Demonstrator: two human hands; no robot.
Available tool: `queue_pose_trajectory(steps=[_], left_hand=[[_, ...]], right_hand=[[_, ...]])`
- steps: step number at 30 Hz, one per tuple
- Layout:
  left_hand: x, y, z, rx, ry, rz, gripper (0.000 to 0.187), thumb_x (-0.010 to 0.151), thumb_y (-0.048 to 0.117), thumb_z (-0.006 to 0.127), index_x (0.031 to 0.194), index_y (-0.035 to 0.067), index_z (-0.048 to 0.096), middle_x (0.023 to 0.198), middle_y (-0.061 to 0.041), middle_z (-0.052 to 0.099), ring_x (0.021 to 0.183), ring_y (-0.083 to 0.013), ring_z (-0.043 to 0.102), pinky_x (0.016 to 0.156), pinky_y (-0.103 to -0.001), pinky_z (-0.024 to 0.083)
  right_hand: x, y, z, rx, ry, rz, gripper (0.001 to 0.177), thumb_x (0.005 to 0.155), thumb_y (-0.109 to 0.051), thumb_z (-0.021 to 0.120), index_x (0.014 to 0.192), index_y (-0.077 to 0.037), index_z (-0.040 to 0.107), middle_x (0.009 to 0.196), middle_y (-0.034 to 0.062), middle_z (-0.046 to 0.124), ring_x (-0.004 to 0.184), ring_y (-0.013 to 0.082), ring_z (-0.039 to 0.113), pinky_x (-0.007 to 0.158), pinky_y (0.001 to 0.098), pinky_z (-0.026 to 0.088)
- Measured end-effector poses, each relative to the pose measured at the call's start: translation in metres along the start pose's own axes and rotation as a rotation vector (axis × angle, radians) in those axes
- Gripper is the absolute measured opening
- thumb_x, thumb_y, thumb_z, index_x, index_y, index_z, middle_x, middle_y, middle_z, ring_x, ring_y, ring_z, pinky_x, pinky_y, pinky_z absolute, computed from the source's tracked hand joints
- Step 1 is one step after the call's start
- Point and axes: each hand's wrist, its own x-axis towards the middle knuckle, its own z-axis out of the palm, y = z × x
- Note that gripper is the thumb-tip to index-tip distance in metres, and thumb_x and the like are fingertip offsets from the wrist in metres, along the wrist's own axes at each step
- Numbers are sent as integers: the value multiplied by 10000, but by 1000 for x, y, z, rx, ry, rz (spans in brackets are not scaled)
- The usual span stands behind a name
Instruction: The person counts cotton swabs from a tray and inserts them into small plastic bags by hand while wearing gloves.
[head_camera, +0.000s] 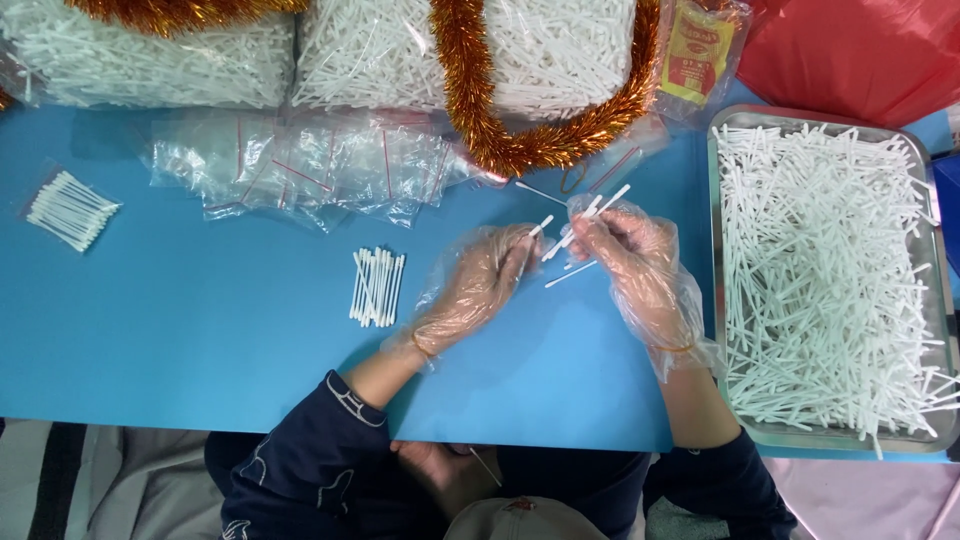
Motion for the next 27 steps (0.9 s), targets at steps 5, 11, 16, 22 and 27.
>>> queue_pose_trajectory(steps=[5, 11, 16, 22, 27], left_hand=[[-6, -14, 12, -270, 169, 39, 157, 1008, 79, 615, 982, -1, 748, 816, -117, 752, 840, -67, 647, 752, -281, 584], [-9, -38, 24, -321, 200, 9, 139, 987, 35, 647, 1064, 21, 762, 930, -129, 786, 937, -123, 698, 829, -328, 611], [-12, -38, 24, -371, 179, -51, 123, 981, 46, 668, 1041, 31, 774, 906, -101, 783, 897, -95, 677, 813, -306, 608], [-12, -11, 1, -418, 82, -70, 82, 946, 42, 718, 1004, 28, 774, 842, -56, 747, 874, -56, 609, 779, -291, 598], [-9, -11, -5, -402, -43, -64, 83, 917, 14, 727, 968, 41, 786, 798, -68, 742, 846, -71, 604, 742, -311, 595]], right_hand=[[-2, -1, 3, -129, -49, -69, 190, 979, -153, 772, 873, 4, 766, 725, 102, 693, 724, 111, 660, 718, 282, 597], [-8, -17, 10, -204, -104, -124, 162, 995, -115, 732, 935, 32, 764, 817, 157, 718, 818, 193, 717, 744, 344, 615], [-4, 9, 11, -199, -94, -166, 178, 992, -119, 746, 883, 21, 763, 761, 126, 692, 767, 154, 689, 696, 328, 603], [-8, -4, 18, -227, -125, -229, 138, 950, -97, 771, 844, -9, 762, 749, 99, 708, 753, 174, 707, 684, 326, 592], [-9, -16, 12, -309, -162, -288, 109, 934, -81, 796, 894, 6, 743, 829, 122, 679, 789, 197, 664, 737, 358, 571]])
